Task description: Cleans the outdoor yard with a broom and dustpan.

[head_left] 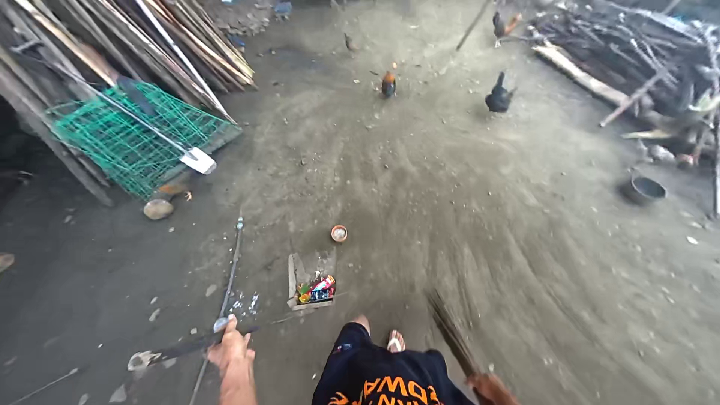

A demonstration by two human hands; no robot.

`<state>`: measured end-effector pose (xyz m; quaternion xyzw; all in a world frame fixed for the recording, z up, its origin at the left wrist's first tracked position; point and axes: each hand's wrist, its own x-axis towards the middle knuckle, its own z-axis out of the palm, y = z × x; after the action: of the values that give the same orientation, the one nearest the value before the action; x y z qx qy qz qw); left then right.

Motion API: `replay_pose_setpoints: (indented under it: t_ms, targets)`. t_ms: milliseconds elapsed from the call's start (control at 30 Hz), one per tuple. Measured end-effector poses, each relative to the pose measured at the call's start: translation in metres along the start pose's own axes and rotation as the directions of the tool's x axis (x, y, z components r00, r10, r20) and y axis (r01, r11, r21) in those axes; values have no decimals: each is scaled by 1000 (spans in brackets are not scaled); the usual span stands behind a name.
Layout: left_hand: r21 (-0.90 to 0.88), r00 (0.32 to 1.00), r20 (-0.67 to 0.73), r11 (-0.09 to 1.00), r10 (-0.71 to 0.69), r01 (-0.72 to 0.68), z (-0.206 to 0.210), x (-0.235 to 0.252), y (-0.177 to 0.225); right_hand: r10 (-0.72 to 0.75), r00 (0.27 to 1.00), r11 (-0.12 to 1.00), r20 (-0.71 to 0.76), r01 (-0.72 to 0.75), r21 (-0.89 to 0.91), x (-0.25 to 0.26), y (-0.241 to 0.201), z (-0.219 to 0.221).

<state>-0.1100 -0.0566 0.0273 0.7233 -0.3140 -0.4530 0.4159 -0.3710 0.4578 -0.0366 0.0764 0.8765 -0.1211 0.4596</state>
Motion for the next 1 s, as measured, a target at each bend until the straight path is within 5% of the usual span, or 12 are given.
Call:
replay_pose_setpoints:
  t_ms: [100, 267, 367, 500, 633, 700, 800, 1000]
  targets:
    - [-37, 1000, -23, 999, 8, -9, 92, 15, 30, -2, 1000, 986, 28, 6, -164, 162, -105, -115]
    - [-25, 1000, -24, 1000, -19, 19, 270, 51, 68, -73, 982, 996, -176, 81, 42, 235, -301, -243]
    - [20, 1000, -10, 1000, -13, 13, 394, 76, 110, -57, 979, 991, -198, 80, 110, 259, -397, -266]
    - [97, 998, 62, 995, 1, -7, 524, 102, 166, 144, 988, 978, -52, -134, 157, 260, -448, -241]
    - [34, 999, 45, 999, -1, -1, 640, 140, 225, 144, 979, 977, -144, -118, 176, 256, -512, -216]
    - [15, 1000, 28, 1000, -9, 9, 698, 160, 250, 240, 949, 955, 202, -269, 126, 264, -561, -251]
    - [-15, 1000, 19, 1000, 4, -3, 793, 189, 279, 298, 923, 950, 243, -311, 13, 355, -597, -246]
    - [-16, 999, -23, 999, 27, -28, 978, 223, 367, 194, 943, 981, 271, -186, -55, 487, -817, -410]
